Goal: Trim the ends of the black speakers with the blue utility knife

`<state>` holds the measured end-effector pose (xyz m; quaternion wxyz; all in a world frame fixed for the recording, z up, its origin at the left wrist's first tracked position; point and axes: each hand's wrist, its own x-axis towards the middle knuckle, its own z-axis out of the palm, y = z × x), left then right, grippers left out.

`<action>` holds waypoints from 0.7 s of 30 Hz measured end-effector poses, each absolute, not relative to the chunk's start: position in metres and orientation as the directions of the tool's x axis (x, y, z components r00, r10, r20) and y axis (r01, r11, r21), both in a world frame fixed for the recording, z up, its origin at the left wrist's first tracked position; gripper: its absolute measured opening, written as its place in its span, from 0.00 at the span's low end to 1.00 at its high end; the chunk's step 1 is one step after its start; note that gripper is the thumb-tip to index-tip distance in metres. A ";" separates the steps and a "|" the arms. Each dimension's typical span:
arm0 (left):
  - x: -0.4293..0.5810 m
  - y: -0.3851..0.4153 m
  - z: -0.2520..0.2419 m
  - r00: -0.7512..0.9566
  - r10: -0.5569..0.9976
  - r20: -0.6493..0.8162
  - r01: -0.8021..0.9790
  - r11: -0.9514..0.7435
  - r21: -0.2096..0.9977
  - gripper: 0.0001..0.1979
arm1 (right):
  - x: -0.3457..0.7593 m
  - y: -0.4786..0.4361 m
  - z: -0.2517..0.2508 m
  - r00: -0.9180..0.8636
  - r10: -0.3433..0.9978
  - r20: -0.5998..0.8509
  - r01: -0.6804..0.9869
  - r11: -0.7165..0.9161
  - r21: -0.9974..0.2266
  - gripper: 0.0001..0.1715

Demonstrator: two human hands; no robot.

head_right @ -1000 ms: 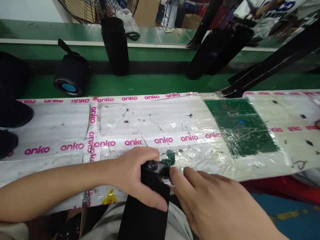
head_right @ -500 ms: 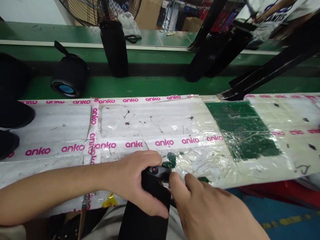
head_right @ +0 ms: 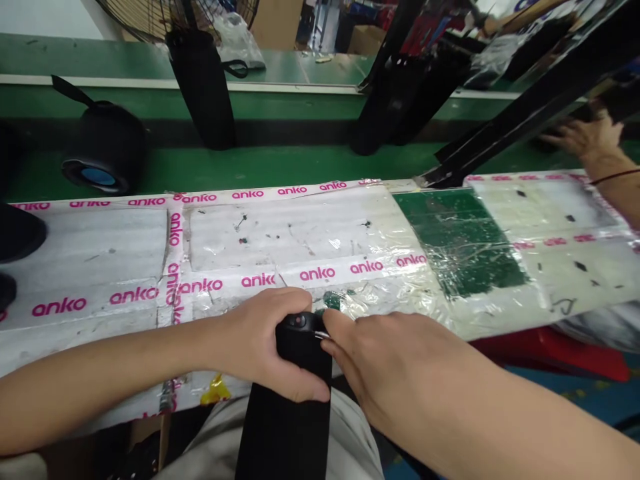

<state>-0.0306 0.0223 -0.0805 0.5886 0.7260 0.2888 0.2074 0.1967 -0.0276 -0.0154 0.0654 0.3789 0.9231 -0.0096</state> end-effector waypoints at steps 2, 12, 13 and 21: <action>-0.031 0.022 -0.084 0.742 0.670 -0.026 0.172 -0.153 0.973 0.32 | 0.199 -0.023 -0.013 -0.762 0.641 -0.086 0.645 0.764 -0.012 0.13; -0.029 0.019 -0.094 0.738 0.674 0.017 0.156 -0.195 0.968 0.36 | 0.214 -0.048 -0.021 -0.773 0.634 -0.010 0.622 0.761 0.185 0.16; -0.029 0.019 -0.095 0.739 0.674 0.019 0.156 -0.198 0.968 0.36 | 0.214 -0.049 -0.023 -0.770 0.637 -0.013 0.624 0.758 0.189 0.16; -0.031 0.018 -0.098 0.750 0.660 0.035 0.129 -0.198 0.972 0.35 | 0.210 -0.048 -0.024 -0.757 0.651 -0.055 0.634 0.752 0.181 0.19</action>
